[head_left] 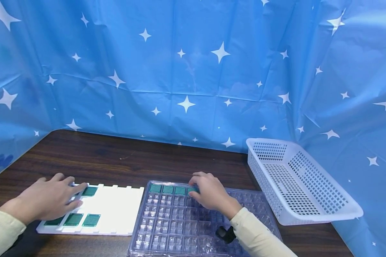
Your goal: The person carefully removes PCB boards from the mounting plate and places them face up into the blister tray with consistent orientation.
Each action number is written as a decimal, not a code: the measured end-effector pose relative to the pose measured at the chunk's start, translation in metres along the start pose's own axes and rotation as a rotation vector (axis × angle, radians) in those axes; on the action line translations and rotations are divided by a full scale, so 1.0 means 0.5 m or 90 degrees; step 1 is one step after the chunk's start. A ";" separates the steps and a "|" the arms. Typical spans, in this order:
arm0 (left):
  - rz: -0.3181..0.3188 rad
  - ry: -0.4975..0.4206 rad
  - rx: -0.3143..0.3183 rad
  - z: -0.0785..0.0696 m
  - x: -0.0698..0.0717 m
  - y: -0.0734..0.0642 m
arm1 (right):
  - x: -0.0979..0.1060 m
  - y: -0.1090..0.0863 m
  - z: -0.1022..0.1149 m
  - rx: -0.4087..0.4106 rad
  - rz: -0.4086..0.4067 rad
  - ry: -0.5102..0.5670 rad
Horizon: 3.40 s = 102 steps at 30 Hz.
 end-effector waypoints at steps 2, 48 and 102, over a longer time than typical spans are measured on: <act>0.001 0.001 0.007 0.004 -0.004 0.002 | -0.001 0.002 0.011 0.004 0.006 0.003; -0.022 0.010 0.030 0.004 -0.008 0.009 | -0.060 0.049 0.360 0.179 0.080 -0.013; -0.006 0.011 0.025 0.001 -0.008 0.012 | -0.145 0.063 0.429 0.152 0.104 -0.073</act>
Point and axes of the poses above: each hand's wrist, its own y-axis towards the middle knuckle, its own x-axis out of the back of the hand, z = x × y, the point moved 7 cm from there along y, towards the middle knuckle, and after that the axes turned 6 degrees about -x, right-handed, at the moved point
